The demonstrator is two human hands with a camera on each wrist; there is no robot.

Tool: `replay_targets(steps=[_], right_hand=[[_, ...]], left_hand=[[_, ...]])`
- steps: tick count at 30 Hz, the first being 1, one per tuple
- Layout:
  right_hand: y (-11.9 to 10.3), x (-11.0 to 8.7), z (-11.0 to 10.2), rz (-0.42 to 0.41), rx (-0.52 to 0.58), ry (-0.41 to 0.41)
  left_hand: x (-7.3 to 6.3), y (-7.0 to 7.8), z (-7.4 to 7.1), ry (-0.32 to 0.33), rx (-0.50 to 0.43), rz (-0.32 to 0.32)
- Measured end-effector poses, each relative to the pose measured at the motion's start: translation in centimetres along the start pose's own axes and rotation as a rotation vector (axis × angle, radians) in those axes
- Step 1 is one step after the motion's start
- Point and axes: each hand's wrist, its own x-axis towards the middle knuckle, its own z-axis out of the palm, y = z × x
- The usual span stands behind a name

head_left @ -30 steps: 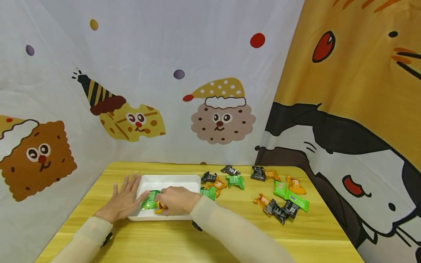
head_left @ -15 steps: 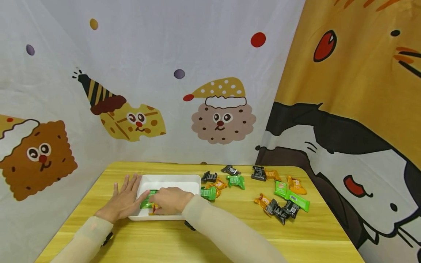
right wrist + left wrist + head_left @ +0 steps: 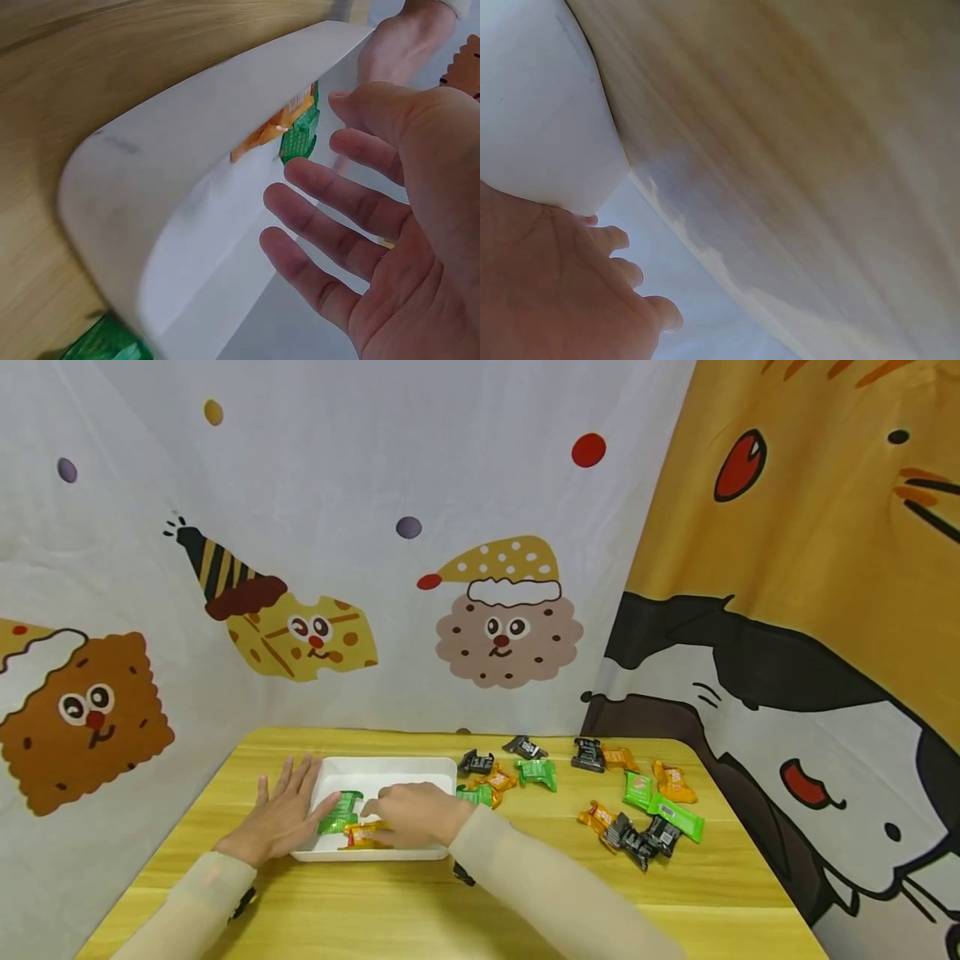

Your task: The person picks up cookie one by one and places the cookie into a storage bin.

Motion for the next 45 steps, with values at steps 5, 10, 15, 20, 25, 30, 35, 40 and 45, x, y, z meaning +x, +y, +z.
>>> replay_targets(steps=[5,10,15,20,25,30,35,40,45], right_hand=[[1.0,-2.0,0.0,-0.004,0.011,0.037],[1.8,-4.5,0.2,-0.01,-0.005,0.078],[2.6,-7.2,0.7,0.005,0.01,0.104],[3.6,-10.3,1.2,0.048,0.055,0.139],[4.8,-13.5,1.6,0.098,0.077,0.165],[6.3,-16.8,2.1,0.143,0.114,0.211],[7.7,-19.9,2.7,0.196,0.15,0.246],[9.1,-22.9,3.3,0.277,0.174,0.263],[10.4,-25.8,3.4,0.384,0.17,0.295]], left_hand=[[-0.2,0.0,0.0,0.0,-0.011,0.003],[-0.3,-0.2,0.1,-0.002,-0.015,0.003],[-0.4,-0.2,0.1,-0.005,-0.023,0.001],[-0.3,-0.1,0.1,-0.007,-0.013,-0.003],[-0.1,0.1,0.0,0.0,-0.016,0.0],[0.0,0.1,0.0,-0.009,-0.018,-0.004],[0.1,0.1,0.1,-0.018,-0.025,-0.008],[0.0,0.1,0.0,-0.01,-0.024,-0.013],[-0.1,-0.1,0.0,-0.01,-0.027,-0.011]])
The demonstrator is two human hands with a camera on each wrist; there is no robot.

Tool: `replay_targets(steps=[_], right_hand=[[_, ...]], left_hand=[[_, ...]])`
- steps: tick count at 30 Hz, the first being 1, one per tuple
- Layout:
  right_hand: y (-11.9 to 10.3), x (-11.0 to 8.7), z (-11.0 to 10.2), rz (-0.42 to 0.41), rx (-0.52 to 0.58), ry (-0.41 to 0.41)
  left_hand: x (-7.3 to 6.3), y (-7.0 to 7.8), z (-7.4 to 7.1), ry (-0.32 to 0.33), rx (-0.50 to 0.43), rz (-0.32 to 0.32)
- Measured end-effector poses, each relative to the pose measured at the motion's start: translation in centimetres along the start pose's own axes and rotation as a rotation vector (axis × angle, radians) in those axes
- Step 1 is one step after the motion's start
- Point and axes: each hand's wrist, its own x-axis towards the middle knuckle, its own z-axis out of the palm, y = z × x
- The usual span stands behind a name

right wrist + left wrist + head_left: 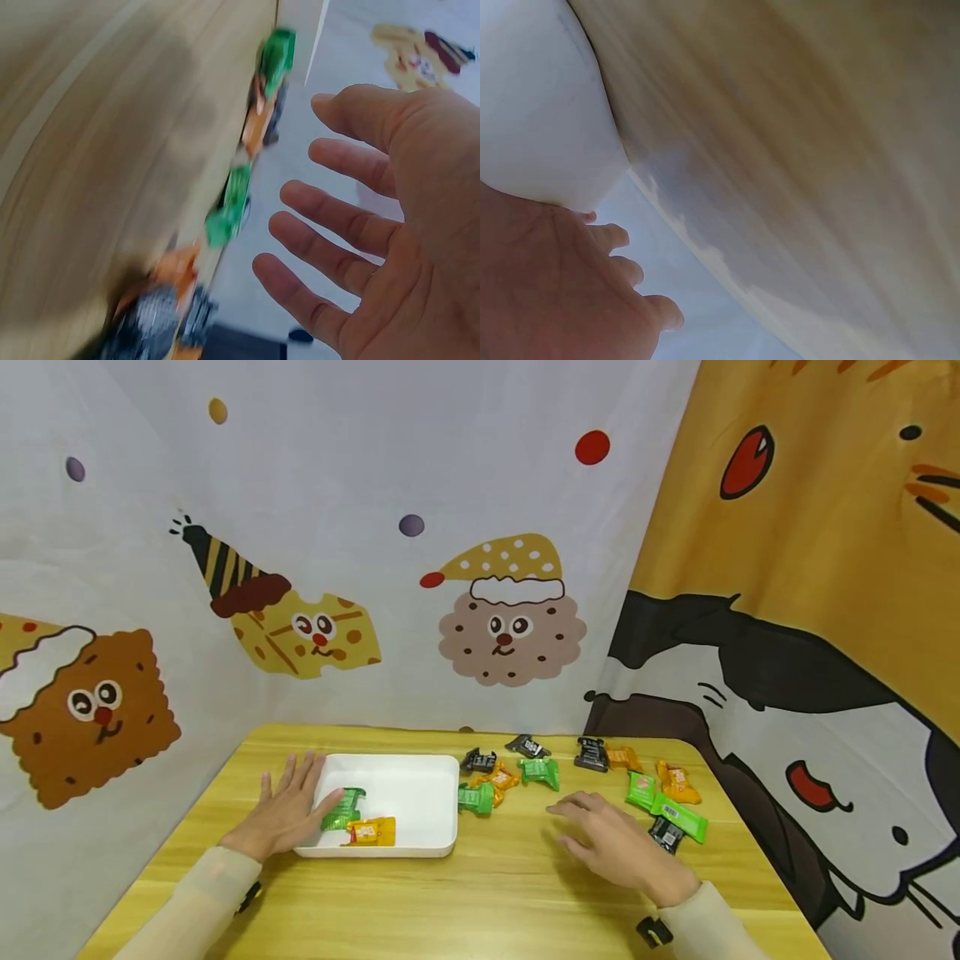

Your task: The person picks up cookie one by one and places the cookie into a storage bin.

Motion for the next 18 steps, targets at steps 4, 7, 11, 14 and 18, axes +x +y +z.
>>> replay_targets(steps=[4,7,11,14,18], right_hand=[[1.8,-1.6,-0.8,0.083,-0.015,0.029],[3.1,-2.7,-1.4,0.141,-0.017,0.036],[5.0,-4.2,-2.1,0.172,0.012,0.04],[6.6,-5.4,-2.4,0.165,0.048,0.04],[8.6,-6.7,-2.5,0.159,0.07,0.036]], left_hand=[[0.1,0.0,0.1,-0.003,-0.002,0.0],[0.0,0.0,0.1,-0.002,-0.003,0.001],[-0.2,0.1,0.1,-0.005,0.001,0.0],[-0.2,0.1,0.1,-0.01,0.005,-0.001],[0.0,0.2,0.0,-0.013,0.009,0.0]])
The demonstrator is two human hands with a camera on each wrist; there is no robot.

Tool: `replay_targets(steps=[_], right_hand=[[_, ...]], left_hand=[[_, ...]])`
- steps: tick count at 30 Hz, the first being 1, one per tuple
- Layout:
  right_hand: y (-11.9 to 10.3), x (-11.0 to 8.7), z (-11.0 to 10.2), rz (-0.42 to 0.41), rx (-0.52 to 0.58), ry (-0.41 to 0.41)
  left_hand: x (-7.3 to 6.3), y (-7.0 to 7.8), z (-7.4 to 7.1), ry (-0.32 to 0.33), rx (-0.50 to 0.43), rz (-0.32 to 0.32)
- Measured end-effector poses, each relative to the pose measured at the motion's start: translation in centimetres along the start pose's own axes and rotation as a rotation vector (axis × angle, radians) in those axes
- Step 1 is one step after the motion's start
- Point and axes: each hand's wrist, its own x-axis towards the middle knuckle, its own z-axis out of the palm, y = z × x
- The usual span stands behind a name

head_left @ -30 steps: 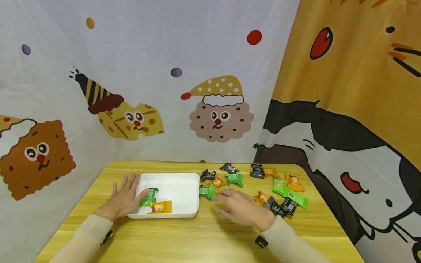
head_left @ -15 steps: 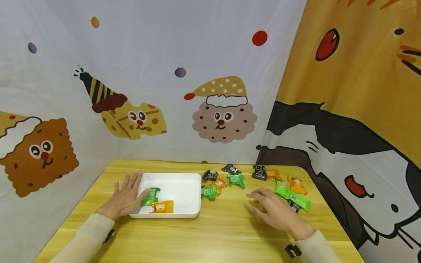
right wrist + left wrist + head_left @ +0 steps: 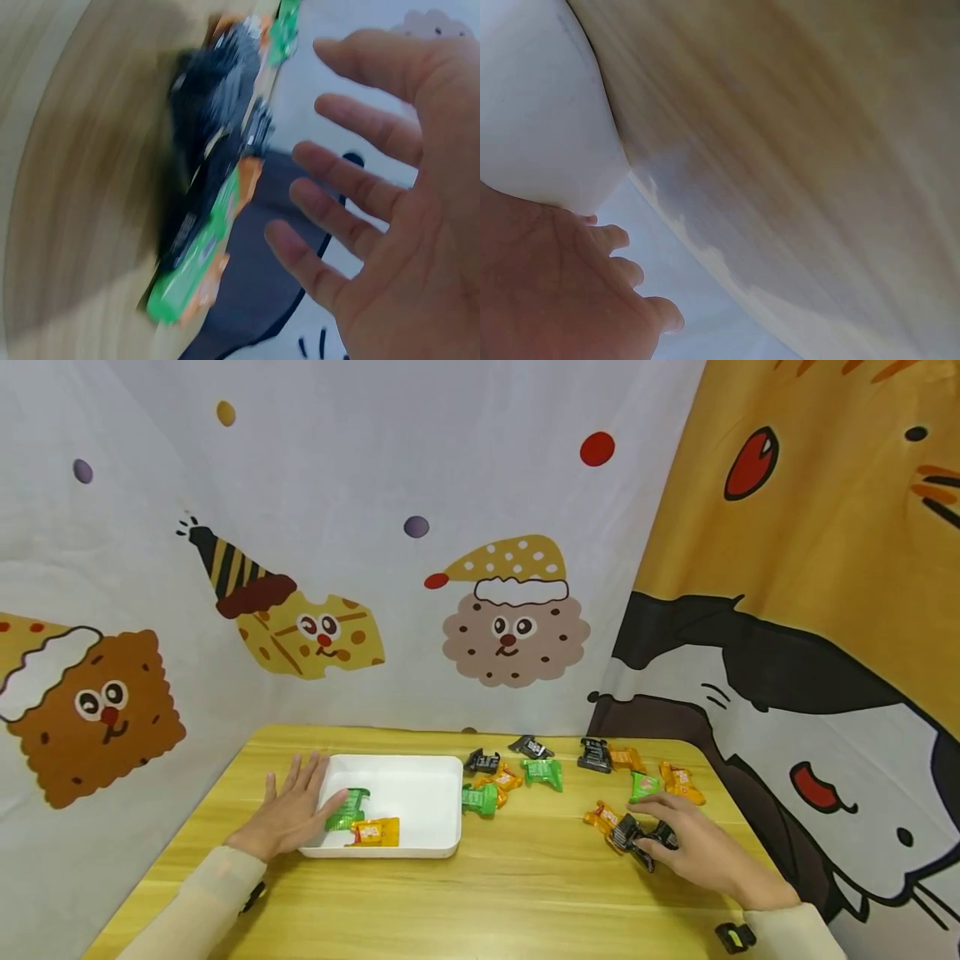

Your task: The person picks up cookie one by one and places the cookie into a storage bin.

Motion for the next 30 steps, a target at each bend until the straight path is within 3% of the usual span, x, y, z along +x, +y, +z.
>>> replay_targets(steps=[12,30], right_hand=[[4.0,-1.6,-0.2,0.037,0.031,-0.099],[5.9,-1.1,-0.4,-0.031,0.044,-0.207]], left_hand=[[0.1,0.0,0.1,-0.003,0.013,-0.005],[0.1,0.1,-0.2,-0.001,0.011,-0.004]])
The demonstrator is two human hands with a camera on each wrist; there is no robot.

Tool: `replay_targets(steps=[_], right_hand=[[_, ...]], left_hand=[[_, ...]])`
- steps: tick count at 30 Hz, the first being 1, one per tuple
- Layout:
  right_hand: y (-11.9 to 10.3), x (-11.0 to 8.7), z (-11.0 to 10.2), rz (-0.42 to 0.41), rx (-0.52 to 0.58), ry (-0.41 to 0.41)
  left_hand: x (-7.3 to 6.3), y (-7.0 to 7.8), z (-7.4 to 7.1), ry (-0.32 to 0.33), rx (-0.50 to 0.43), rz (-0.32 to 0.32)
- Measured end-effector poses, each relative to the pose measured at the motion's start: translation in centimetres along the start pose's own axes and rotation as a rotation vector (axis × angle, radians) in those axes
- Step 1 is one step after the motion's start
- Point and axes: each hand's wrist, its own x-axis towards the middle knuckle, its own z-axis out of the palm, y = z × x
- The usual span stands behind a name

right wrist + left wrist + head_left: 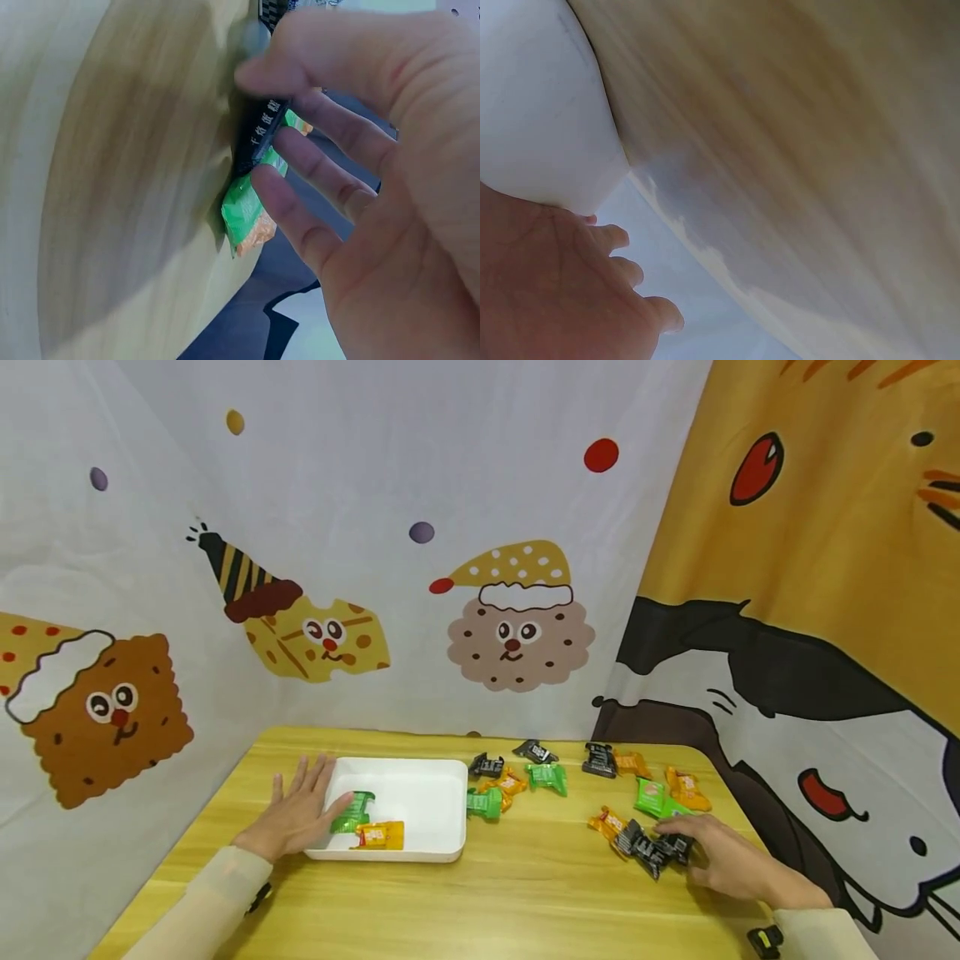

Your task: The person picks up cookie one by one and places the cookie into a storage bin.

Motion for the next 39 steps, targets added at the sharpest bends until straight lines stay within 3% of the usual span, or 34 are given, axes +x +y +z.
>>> replay_targets(steps=[7,12,20,27,39], right_hand=[[1.0,0.4,0.5,-0.089,-0.101,0.074],[1.5,0.5,0.7,-0.112,-0.104,0.105],[1.4,0.7,0.4,-0.091,-0.083,0.086],[0.8,1.2,0.1,-0.004,-0.082,0.036],[-0.7,1.3,-0.2,0.063,-0.071,0.079]], left_hand=[[-0.2,0.1,-0.1,0.005,-0.007,-0.004],[-0.1,0.3,0.0,-0.003,-0.002,-0.002],[-0.1,0.1,0.2,0.002,0.004,-0.006],[-0.1,0.0,0.0,0.011,-0.002,-0.001],[-0.1,0.2,-0.2,0.013,-0.004,0.001]])
